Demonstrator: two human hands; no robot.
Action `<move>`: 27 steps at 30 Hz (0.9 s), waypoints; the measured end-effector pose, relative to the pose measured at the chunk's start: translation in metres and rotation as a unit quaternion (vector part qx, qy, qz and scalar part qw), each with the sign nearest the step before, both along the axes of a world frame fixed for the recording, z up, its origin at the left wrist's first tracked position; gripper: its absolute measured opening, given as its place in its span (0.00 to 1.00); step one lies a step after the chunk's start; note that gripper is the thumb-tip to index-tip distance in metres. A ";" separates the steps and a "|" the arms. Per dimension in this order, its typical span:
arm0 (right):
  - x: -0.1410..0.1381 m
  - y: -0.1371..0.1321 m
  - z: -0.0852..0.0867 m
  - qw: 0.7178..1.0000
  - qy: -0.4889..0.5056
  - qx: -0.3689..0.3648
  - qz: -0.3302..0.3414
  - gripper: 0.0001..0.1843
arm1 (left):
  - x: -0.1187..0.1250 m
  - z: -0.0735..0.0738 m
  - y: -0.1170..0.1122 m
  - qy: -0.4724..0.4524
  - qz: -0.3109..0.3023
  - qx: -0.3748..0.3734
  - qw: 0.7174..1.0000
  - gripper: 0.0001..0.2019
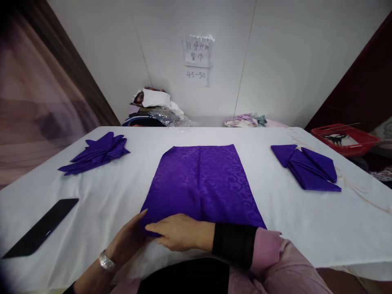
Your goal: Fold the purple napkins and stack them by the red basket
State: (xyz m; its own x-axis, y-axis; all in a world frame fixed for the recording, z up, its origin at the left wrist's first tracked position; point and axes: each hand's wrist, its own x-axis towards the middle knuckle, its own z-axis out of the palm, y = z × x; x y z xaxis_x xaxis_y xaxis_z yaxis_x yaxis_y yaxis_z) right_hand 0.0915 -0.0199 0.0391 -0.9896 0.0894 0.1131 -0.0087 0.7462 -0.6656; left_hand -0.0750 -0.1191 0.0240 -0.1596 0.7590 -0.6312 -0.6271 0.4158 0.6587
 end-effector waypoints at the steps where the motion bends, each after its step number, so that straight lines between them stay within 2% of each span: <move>1: 0.008 -0.001 0.001 1.000 0.012 -0.003 -0.001 0.25 | 0.000 0.000 -0.003 0.015 0.015 -0.010 1.000 0.11; 4: 0.045 0.003 -0.002 0.997 0.044 -0.014 -0.068 0.20 | 0.001 -0.002 -0.007 0.060 0.036 -0.026 0.997 0.08; 8: 0.127 0.020 -0.024 0.975 0.039 0.022 -0.219 0.19 | 0.003 -0.007 -0.007 0.118 0.061 -0.033 0.991 0.09; 11: 0.202 0.032 -0.050 0.925 0.018 0.081 -0.372 0.19 | -0.001 -0.009 -0.007 0.138 0.076 -0.026 0.987 0.10; 13: 0.249 0.035 -0.067 0.888 0.011 0.105 -0.447 0.23 | -0.007 -0.009 -0.006 0.154 0.094 -0.021 0.983 0.11; 14: 0.267 0.034 -0.073 0.877 0.010 0.111 -0.468 0.25 | -0.011 -0.008 -0.006 0.162 0.107 -0.018 0.981 0.11; 16: 0.292 0.030 -0.083 0.879 0.003 0.118 -0.462 0.31 | -0.019 -0.007 -0.006 0.171 0.133 -0.012 0.976 0.11; 18: 0.302 0.025 -0.086 0.898 -0.005 0.126 -0.421 0.36 | -0.027 -0.006 -0.007 0.181 0.156 -0.009 0.971 0.10; 21: 0.295 0.023 -0.082 0.917 -0.017 0.131 -0.377 0.39 | -0.034 -0.007 -0.008 0.212 0.185 -0.021 0.959 0.11; 24: 0.281 0.030 -0.073 0.925 -0.023 0.129 -0.356 0.36 | -0.039 -0.009 -0.010 0.233 0.197 -0.029 0.952 0.14; 27: 0.267 0.041 -0.064 0.944 -0.046 0.134 -0.297 0.31 | -0.045 -0.012 -0.010 0.286 0.189 -0.035 0.939 0.17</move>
